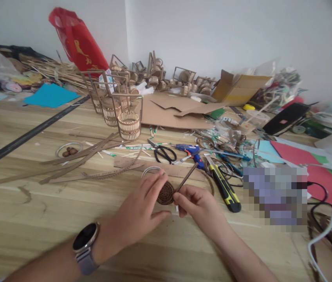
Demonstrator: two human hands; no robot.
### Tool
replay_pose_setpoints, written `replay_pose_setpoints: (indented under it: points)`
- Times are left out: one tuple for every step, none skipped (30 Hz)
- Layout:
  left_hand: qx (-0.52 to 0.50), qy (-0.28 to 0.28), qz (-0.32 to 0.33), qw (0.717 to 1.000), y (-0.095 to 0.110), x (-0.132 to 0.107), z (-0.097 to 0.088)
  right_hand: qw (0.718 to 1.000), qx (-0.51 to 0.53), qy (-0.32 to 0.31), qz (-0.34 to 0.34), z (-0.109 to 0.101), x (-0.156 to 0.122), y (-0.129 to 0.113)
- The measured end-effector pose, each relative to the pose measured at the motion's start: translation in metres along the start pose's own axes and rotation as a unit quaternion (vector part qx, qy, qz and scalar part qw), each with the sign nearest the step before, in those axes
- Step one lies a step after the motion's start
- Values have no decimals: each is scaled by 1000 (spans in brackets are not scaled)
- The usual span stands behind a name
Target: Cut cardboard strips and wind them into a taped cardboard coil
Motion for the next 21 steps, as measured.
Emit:
replay_pose_setpoints:
  points:
    - [-5, 1, -20, 1000, -1, -1, 1, 1000, 10, 1, 2, 2, 0, 1]
    - [-9, 1, -32, 999, -2, -1, 2, 1000, 18, -1, 5, 4, 0, 1]
    - [-12, -1, -40, 999, -3, -2, 4, 1000, 25, -3, 7, 6, 0, 2]
    - [-14, -1, -45, 999, -3, -2, 5, 1000, 28, -6, 8, 7, 0, 3]
    - [-14, 0, -49, 999, -3, -2, 6, 1000, 28, -8, 7, 8, 0, 3]
    - [-13, 5, -52, 999, -3, -2, 6, 1000, 26, -12, 6, 9, 0, 4]
    - [-10, 10, -53, 998, -3, -2, 5, 1000, 22, -16, 5, 10, 0, 4]
    - [-7, 16, -52, 999, -2, -1, 5, 1000, 19, -20, 5, 10, -1, 4]
    - [-5, 18, -50, 999, -1, -1, 4, 1000, 17, -23, 5, 11, -1, 4]
    - [-5, 19, -47, 999, -1, -1, 3, 1000, 16, -24, 5, 11, -2, 4]
    - [-7, 18, -44, 999, 0, 0, 2, 1000, 15, -23, 4, 12, -3, 4]
    - [-10, 17, -41, 999, 1, 0, 1, 1000, 15, -20, 1, 12, -3, 3]
    - [-14, 15, -40, 999, 1, -1, 0, 1000, 15, -17, -3, 13, -4, 3]
    - [-19, 12, -36, 999, 1, -1, 0, 1000, 15, -17, -6, 13, -4, 3]
    - [-24, 9, -33, 999, 1, -1, -1, 1000, 16, -18, -9, 14, -5, 3]
    - [-29, 6, -30, 999, 1, -2, -1, 1000, 17, -21, -9, 15, -5, 3]
    - [-33, 2, -28, 999, 1, -2, -1, 1000, 17, -25, -6, 15, -5, 4]
    - [-37, -1, -28, 999, 0, -2, -1, 999, 16, -30, -1, 16, -5, 5]
    - [-42, -4, -30, 999, -1, -2, -1, 999, 14, -33, 4, 15, -4, 5]
    - [-45, -7, -32, 998, -1, -2, -1, 999, 12, -32, 7, 14, -4, 6]
    - [-48, -9, -35, 998, -2, -1, -1, 1000, 12, -26, 9, 13, -3, 7]
Point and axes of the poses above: each hand's wrist, its own x-axis towards the middle knuckle, its own z-axis out of the palm, y = z × x, the point moved 3 cm from there along x, towards the middle knuckle, and after that the axes turned 2 degrees about z, right-handed, at the moved point
